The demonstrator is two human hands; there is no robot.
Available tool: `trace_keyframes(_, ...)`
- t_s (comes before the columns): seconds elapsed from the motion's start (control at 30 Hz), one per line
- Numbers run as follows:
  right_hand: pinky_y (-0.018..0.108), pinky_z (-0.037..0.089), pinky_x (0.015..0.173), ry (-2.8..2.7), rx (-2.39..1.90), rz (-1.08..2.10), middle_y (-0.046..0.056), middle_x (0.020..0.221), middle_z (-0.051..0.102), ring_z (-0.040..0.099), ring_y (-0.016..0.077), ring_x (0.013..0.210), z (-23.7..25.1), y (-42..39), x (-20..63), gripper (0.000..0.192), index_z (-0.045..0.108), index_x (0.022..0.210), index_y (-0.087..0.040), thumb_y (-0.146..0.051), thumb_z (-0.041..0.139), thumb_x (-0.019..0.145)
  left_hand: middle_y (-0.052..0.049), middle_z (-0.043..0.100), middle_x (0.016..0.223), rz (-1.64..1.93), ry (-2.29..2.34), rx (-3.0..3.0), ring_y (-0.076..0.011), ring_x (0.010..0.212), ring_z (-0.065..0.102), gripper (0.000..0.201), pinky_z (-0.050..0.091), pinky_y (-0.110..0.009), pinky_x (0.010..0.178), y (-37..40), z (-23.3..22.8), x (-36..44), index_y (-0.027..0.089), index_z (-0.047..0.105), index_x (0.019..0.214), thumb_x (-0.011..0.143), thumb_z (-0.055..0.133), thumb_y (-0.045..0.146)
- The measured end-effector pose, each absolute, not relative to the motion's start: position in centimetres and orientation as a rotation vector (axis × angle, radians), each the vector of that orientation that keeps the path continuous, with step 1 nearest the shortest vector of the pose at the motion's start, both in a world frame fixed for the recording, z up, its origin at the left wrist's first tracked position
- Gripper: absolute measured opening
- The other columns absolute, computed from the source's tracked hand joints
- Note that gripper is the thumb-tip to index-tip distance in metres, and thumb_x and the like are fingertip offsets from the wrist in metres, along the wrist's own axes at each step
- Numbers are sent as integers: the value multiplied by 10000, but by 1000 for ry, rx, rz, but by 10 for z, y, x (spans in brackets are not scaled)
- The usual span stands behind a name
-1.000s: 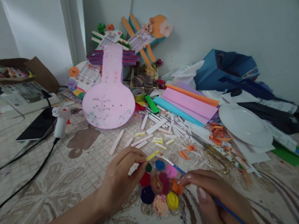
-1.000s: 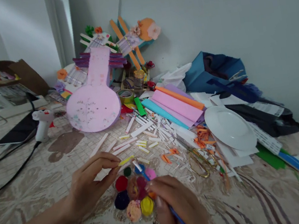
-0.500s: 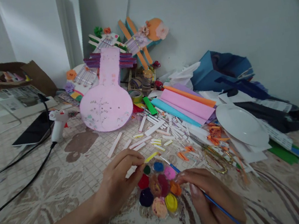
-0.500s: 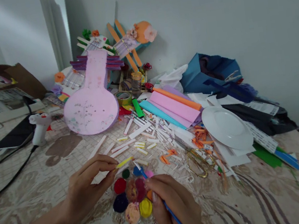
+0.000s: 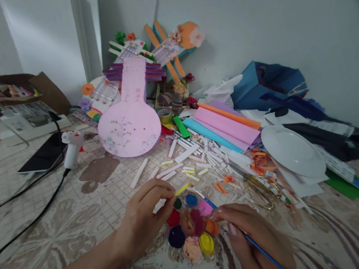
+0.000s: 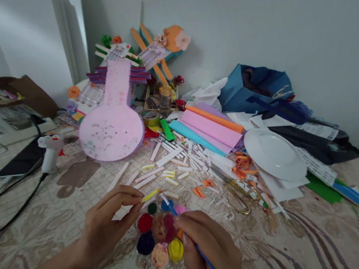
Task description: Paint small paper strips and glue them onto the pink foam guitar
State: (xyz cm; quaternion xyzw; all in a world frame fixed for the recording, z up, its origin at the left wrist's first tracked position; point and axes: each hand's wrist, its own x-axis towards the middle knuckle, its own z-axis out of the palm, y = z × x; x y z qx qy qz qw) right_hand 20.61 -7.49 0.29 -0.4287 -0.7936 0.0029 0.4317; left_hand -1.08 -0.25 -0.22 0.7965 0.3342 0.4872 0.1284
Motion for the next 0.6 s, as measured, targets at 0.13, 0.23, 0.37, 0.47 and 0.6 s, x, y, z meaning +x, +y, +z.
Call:
trace_keyframes(0.13, 260, 561, 757, -1920, -1061, 39, 63, 972, 674, 655, 157, 913, -1, -77, 200, 261, 601, 1082, -199, -171, 463, 862, -37, 625, 837, 1403, 972, 2305, -115, 779, 621, 178, 514, -215, 690, -3, -2, -11, 169, 572, 836, 777, 567, 2)
trace_keyframes(0.23, 259, 561, 762, -1889, -1088, 29, 56, 953, 677, 661, 157, 902, -1, -78, 199, 257, 602, 1081, -205, -180, 472, 861, -36, 626, 834, 1417, 974, 2307, -114, 775, 620, 175, 511, -212, 688, -4, -2, -11, 167, 572, 834, 774, 571, 3)
trace_keyframes(0.37, 249, 564, 761, -2002, -1071, 15, 65, 971, 680, 662, 161, 914, 4, -77, 204, 267, 604, 1086, -189, -170, 498, 841, -35, 628, 825, 1410, 969, 2312, -115, 764, 621, 182, 511, -212, 677, -4, -2, -10, 167, 571, 826, 770, 565, -6)
trace_keyframes(0.47, 233, 562, 757, -2051, -1038, 32, 56, 993, 674, 658, 149, 919, 4, -78, 204, 284, 596, 1103, -206, -162, 499, 840, -36, 630, 824, 1414, 969, 2310, -121, 771, 621, 187, 512, -220, 678, -3, -2, -10, 170, 567, 824, 769, 561, -9)
trace_keyframes(0.6, 264, 552, 784, -1909, -1111, 48, 61, 1008, 663, 646, 161, 945, -2, -81, 200, 274, 598, 1107, -211, -186, 484, 859, -33, 624, 827, 1414, 962, 2301, -114, 774, 613, 182, 505, -213, 685, -3, -3, -10, 167, 567, 817, 770, 566, -8)
